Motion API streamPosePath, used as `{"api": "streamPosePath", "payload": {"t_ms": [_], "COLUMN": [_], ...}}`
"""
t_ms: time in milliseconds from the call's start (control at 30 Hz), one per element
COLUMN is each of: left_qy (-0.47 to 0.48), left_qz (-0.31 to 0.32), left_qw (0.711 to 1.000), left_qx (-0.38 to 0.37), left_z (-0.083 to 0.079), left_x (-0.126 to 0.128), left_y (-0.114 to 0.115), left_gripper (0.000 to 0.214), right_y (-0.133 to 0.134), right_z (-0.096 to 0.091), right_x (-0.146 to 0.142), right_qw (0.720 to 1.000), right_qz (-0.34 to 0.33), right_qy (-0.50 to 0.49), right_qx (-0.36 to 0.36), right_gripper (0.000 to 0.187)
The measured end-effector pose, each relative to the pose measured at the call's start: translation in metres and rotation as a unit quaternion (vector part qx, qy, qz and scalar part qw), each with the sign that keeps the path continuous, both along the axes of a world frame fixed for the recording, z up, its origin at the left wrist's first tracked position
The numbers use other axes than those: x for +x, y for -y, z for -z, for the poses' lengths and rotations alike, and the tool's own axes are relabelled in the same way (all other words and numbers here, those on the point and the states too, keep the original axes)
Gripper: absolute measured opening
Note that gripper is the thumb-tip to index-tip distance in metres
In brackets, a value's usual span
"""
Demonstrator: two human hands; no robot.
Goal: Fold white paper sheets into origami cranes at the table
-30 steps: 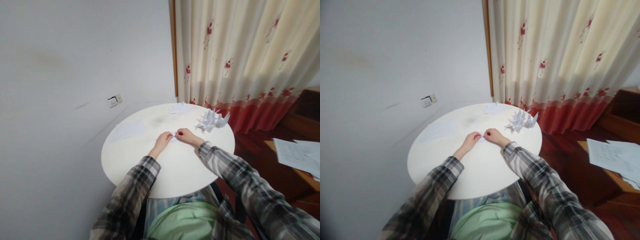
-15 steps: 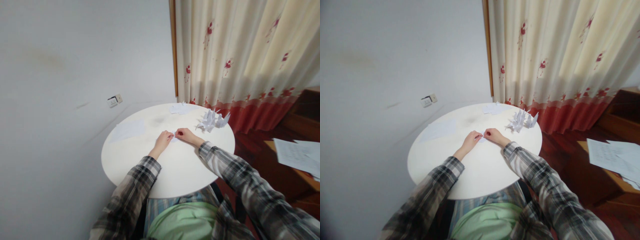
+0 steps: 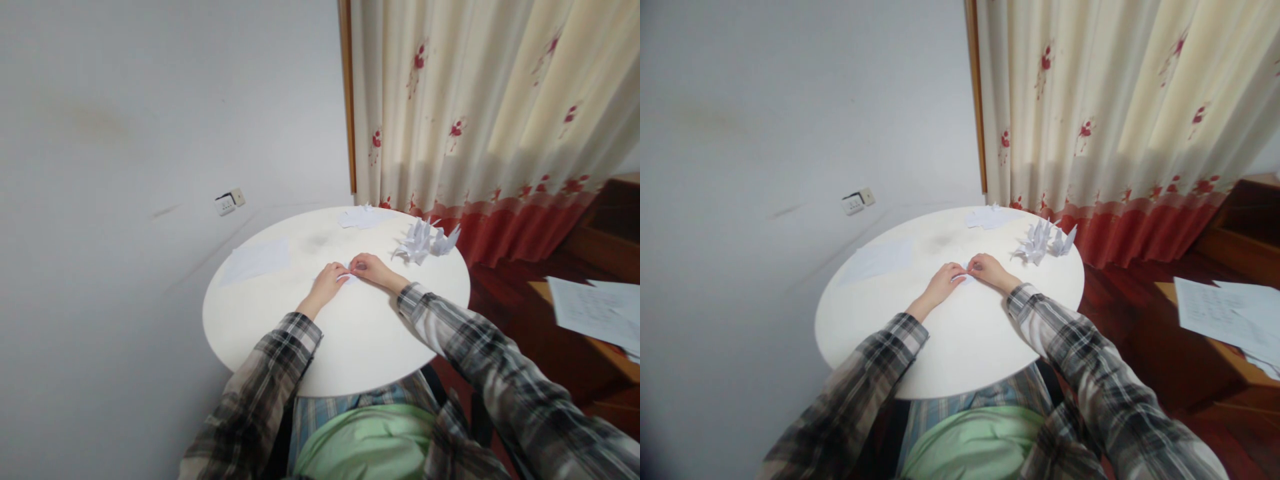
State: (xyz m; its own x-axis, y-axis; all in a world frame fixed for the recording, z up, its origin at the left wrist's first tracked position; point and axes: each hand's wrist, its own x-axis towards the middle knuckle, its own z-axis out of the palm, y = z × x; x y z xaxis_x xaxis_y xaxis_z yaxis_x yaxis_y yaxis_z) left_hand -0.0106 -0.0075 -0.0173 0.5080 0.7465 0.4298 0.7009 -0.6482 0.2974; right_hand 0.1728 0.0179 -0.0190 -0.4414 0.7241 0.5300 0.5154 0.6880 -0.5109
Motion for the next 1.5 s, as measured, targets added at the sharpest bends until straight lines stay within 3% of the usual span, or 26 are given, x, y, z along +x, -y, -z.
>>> {"api": "streamPosePath", "payload": {"t_ms": [233,733,900,1000,1200,1500], "left_qy": [0.026,-0.069,-0.055,-0.037,0.009,-0.009], "left_qz": [-0.02,-0.042,-0.105,-0.145,-0.141,-0.176], "left_qw": [0.999,0.996,0.99,0.987,0.99,0.984], "left_qx": [-0.007,0.047,0.077,0.059,-0.015,-0.01], "left_z": [-0.001,-0.005,-0.012,-0.011,-0.007,-0.013], "left_x": [0.001,-0.001,-0.001,-0.001,-0.001,0.002], "left_y": [0.0,0.0,0.005,0.007,0.003,0.01], "left_gripper": [0.025,0.025,0.021,0.024,0.037,0.026], "right_y": [0.002,0.001,0.004,0.006,0.009,0.013], "right_z": [-0.002,-0.002,-0.005,-0.007,-0.009,-0.015], "right_x": [-0.001,-0.002,-0.002,-0.002,-0.002,-0.002], "right_qw": [0.999,0.999,0.996,0.996,0.997,0.999], "right_qz": [-0.006,0.039,0.07,0.066,0.026,0.019], "right_qy": [0.02,0.029,0.009,-0.003,-0.019,0.0], "right_qx": [-0.036,-0.022,-0.045,-0.055,-0.069,-0.046], "right_gripper": [0.011,0.014,0.023,0.028,0.031,0.027]}}
